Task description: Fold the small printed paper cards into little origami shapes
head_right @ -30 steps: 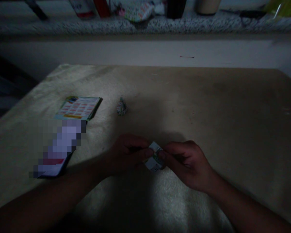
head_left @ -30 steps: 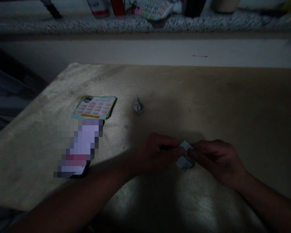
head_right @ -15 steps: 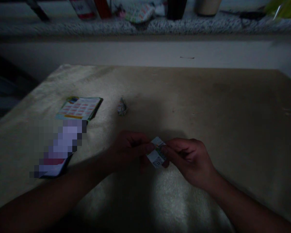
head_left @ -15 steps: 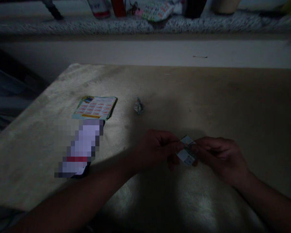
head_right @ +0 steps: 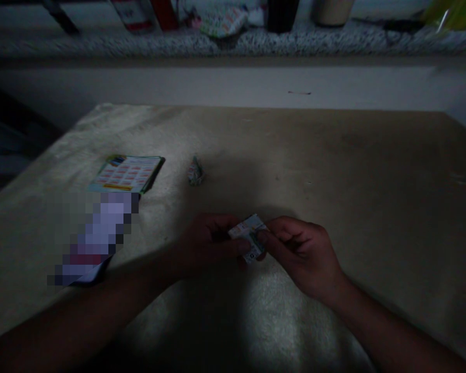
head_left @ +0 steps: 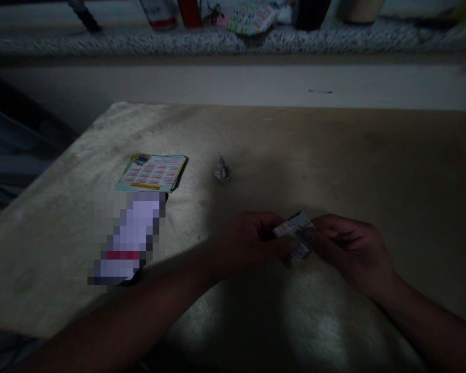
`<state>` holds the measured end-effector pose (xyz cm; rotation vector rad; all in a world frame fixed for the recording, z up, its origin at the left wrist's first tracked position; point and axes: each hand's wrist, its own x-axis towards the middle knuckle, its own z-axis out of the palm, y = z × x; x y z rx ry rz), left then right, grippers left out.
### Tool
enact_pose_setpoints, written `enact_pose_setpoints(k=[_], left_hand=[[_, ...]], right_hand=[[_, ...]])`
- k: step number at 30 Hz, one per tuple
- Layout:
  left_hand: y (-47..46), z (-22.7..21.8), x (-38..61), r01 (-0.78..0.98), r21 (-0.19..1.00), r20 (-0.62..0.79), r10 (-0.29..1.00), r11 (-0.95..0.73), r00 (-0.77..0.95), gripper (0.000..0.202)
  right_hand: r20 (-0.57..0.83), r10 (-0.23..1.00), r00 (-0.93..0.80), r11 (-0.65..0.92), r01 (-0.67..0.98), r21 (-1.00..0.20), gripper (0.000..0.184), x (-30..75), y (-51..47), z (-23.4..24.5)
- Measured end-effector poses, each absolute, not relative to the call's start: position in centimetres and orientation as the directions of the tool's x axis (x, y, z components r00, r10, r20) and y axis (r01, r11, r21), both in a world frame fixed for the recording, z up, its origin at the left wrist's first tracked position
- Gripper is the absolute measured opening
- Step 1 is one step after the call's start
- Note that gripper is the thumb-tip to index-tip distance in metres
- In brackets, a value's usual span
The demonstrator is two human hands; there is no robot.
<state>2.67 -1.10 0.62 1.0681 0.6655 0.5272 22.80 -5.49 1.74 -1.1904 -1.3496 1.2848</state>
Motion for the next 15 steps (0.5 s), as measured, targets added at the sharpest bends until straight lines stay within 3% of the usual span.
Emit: enact_pose_setpoints(k=[4, 8, 10, 15], left_hand=[[-0.89, 0.58, 2.56, -0.002, 0.948, -0.24, 0.716, 0.319, 0.655, 0.024], [-0.51, 0.85, 2.34, 0.112, 0.966, -0.245, 0.682, 0.234, 0.689, 0.022], [-0.4, 0.85, 2.27, 0.144, 0.964, -0.258, 0.66, 0.223, 0.705, 0.021], [-0.16, 0.32, 2.27, 0.032, 0.99, -0.13, 0.801, 0.138, 0.584, 0.025]], right_hand=[[-0.011, 0.99, -0.138, 0.001, 0.086, -0.996, 0.004, 22.73, -5.73, 1.31], [0.038, 0.991, -0.125, 0.06, 0.176, -0.983, 0.015, 22.91, -5.88, 0.99], [0.048, 0.99, -0.132, 0.079, 0.243, -0.967, 0.004, 23.13, -5.85, 0.94], [-0.002, 0.984, -0.177, 0.057, 0.327, -0.943, 0.015, 23.35, -5.81, 0.79]])
